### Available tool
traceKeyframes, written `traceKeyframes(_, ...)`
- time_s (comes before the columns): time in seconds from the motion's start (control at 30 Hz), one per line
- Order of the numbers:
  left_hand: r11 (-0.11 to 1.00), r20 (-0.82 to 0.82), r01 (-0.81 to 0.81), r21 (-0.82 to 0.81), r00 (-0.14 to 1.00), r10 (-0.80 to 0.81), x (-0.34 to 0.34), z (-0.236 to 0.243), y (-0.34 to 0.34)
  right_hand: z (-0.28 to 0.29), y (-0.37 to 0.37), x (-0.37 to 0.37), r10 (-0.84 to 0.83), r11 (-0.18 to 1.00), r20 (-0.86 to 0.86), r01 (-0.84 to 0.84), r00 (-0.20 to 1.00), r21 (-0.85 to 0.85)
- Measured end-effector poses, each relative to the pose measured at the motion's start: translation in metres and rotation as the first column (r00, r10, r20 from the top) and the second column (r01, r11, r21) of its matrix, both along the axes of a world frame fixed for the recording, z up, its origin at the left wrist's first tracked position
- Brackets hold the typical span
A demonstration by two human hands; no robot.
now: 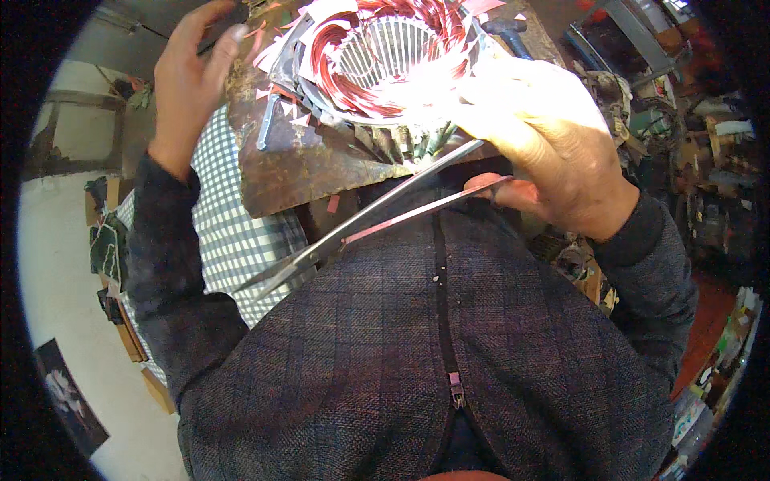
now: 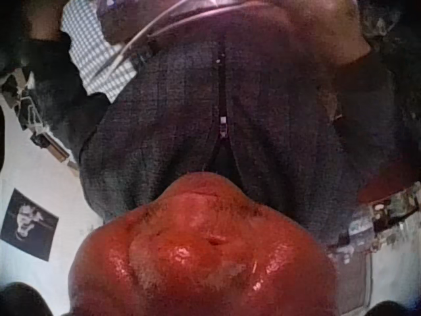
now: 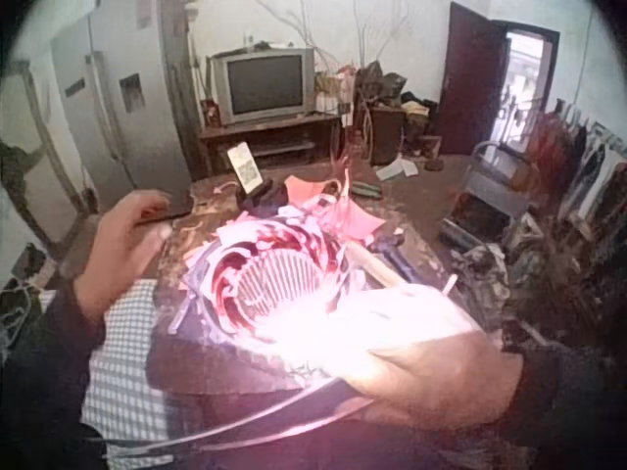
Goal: The person works on a cylindrical motor component, using pliers to pull and adjust red wires within the stator slots. They repeatedly reposition the component and use the pliers to manipulate individual wires, occasionally pausing to inspect the assembly.
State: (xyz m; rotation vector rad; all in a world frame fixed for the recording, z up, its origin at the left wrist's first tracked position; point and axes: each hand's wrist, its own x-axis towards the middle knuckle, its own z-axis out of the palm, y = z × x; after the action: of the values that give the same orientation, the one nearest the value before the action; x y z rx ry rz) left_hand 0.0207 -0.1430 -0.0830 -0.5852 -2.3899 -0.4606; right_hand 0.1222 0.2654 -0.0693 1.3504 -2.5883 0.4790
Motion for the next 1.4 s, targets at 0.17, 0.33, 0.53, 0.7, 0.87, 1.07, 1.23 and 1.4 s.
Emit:
traceKeyframes(0.17,0.912,0.063,0.388,-0.134,0.922,-0.383,0.076,0.0,0.087,-0.02,-0.01,-0.013,0.084,0.996,0.055,-0.082,0.995,-0.039)
traceKeyframes(0.33,0.928,0.082,0.37,-0.041,0.927,-0.366,0.085,-0.011,0.117,-0.033,-0.021,-0.021,0.117,0.975,-0.033,-0.121,0.993,-0.186)
traceKeyframes(0.53,0.936,0.102,0.337,-0.1,0.94,-0.327,0.076,-0.021,0.117,-0.044,-0.024,-0.035,0.131,0.955,-0.169,-0.17,0.977,-0.242)
traceKeyframes(0.7,0.95,0.121,0.313,0.016,0.942,-0.312,0.08,-0.019,0.113,-0.049,-0.02,-0.036,0.162,0.951,-0.227,-0.214,0.96,-0.224)
traceKeyframes(0.87,0.952,0.169,0.281,0.125,0.939,-0.299,0.088,-0.017,0.114,-0.049,0.0,-0.038,0.14,0.959,-0.16,-0.174,0.977,-0.225)
traceKeyframes(1.07,0.925,0.131,0.373,-0.071,0.923,-0.362,0.082,-0.026,0.127,-0.052,0.0,-0.049,0.198,0.943,-0.258,-0.256,0.946,-0.214)
traceKeyframes(1.23,0.898,-0.041,0.431,-0.092,0.899,-0.436,0.073,-0.04,0.128,-0.054,-0.006,-0.052,0.239,0.908,-0.304,-0.324,0.922,-0.268)
traceKeyframes(1.4,0.876,0.021,0.465,-0.13,0.884,-0.466,0.073,-0.046,0.124,-0.051,0.002,-0.066,0.289,0.9,-0.291,-0.363,0.912,-0.242)
